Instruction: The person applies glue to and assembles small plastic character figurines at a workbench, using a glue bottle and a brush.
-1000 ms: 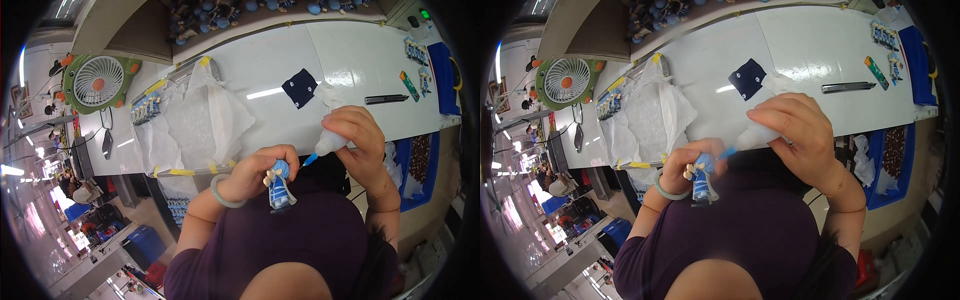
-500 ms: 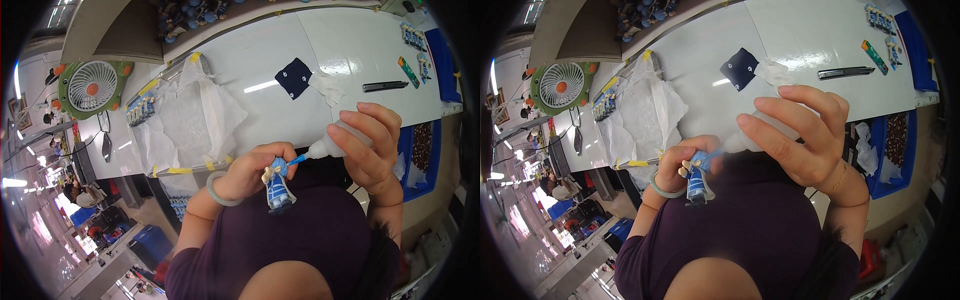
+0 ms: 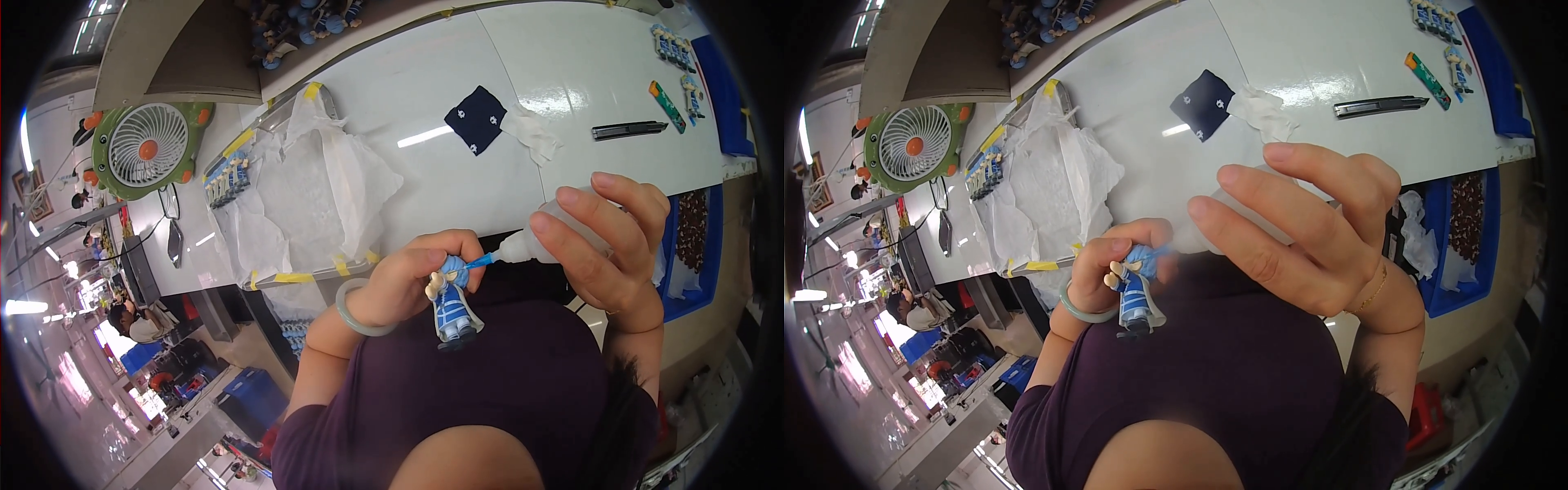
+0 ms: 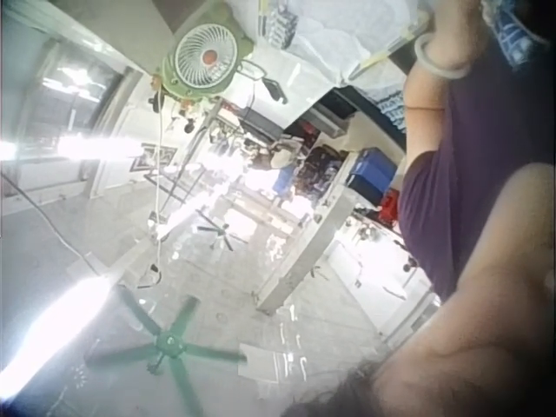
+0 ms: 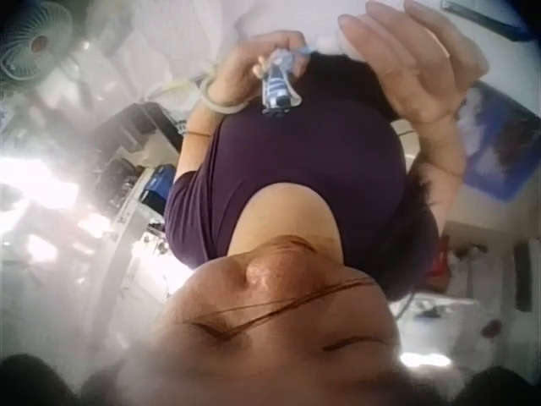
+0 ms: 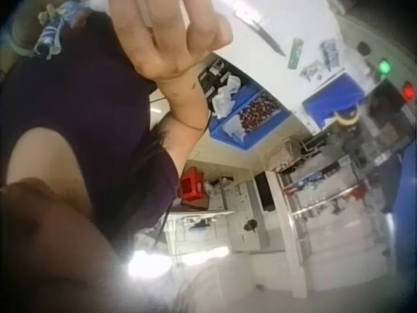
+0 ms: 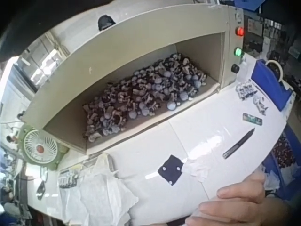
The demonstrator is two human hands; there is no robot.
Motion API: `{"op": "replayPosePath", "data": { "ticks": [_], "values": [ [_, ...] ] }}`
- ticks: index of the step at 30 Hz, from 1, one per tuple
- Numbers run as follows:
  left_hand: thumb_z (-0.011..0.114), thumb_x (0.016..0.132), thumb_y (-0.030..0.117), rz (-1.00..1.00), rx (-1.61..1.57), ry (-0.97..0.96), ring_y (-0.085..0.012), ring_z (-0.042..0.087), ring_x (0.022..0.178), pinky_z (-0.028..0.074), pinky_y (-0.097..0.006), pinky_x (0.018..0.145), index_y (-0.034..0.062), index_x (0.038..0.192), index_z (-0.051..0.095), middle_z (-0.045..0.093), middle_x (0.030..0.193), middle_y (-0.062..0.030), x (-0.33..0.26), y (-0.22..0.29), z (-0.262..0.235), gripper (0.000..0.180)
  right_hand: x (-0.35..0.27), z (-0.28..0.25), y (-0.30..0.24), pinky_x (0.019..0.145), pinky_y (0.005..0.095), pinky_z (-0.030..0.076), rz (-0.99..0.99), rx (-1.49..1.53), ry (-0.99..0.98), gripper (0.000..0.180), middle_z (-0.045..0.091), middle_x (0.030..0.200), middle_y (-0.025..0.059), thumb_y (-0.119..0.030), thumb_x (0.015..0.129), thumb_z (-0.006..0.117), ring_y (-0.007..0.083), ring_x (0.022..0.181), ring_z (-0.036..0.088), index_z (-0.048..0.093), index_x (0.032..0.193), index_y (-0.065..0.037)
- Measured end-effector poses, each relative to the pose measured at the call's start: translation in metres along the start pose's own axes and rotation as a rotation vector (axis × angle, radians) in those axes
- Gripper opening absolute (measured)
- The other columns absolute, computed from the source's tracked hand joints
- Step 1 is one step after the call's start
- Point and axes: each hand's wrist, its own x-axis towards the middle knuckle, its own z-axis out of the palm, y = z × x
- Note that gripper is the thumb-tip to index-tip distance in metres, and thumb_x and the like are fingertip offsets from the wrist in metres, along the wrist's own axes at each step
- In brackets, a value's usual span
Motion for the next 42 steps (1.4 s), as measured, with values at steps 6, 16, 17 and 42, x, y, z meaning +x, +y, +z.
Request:
{"op": "replayPosePath", "data": {
  "ticks": [6,16,17,42],
  "values": [
    [0.037,0.076,0.034,-0.011,-0.038,0.058,-0.009,0.046,0.068,0.036,-0.02,0.061,-0.0012,0.086,0.048,0.052,0.077,-0.0054,-0.001,0.0,0.005,0.038,-0.002,-0.007,-0.003,0.07,0.0274,0.034,0.0,-0.015,-0.051,0.028,0.053,0.103,-0.0054,-0.013,0.067,0.065,0.0167,0.097,0.046,0.062,0.094,-0.022],
    [0.037,0.075,0.034,-0.005,-0.027,0.04,-0.0092,0.045,0.067,0.035,-0.02,0.06,-0.0007,0.084,0.048,0.051,0.076,-0.0052,0.001,-0.001,0.004,0.038,-0.002,-0.013,-0.01,0.075,0.0266,0.036,-0.024,-0.053,-0.075,0.03,0.048,0.108,-0.0068,-0.015,0.07,0.068,0.0155,0.105,0.041,0.059,0.097,-0.025],
    [0.037,0.075,0.034,-0.003,-0.023,0.028,-0.0092,0.045,0.067,0.035,-0.02,0.06,-0.0006,0.084,0.048,0.051,0.076,-0.0051,0.001,-0.001,0.004,0.038,-0.002,-0.014,-0.012,0.075,0.0266,0.036,-0.022,-0.053,-0.075,0.03,0.048,0.108,-0.0068,-0.015,0.07,0.068,0.0155,0.105,0.041,0.059,0.097,-0.025],
    [0.04,0.079,0.033,0.165,0.081,-0.072,-0.0083,0.041,0.07,0.033,-0.02,0.063,0.0022,0.087,0.046,0.045,0.081,-0.004,0.006,-0.01,-0.005,0.032,-0.022,0.027,0.025,0.08,0.0264,0.04,0.667,0.78,0.14,0.03,0.055,0.094,0.0073,0.007,0.064,0.06,0.0178,0.089,0.051,0.061,0.093,-0.002]
  ]
}}
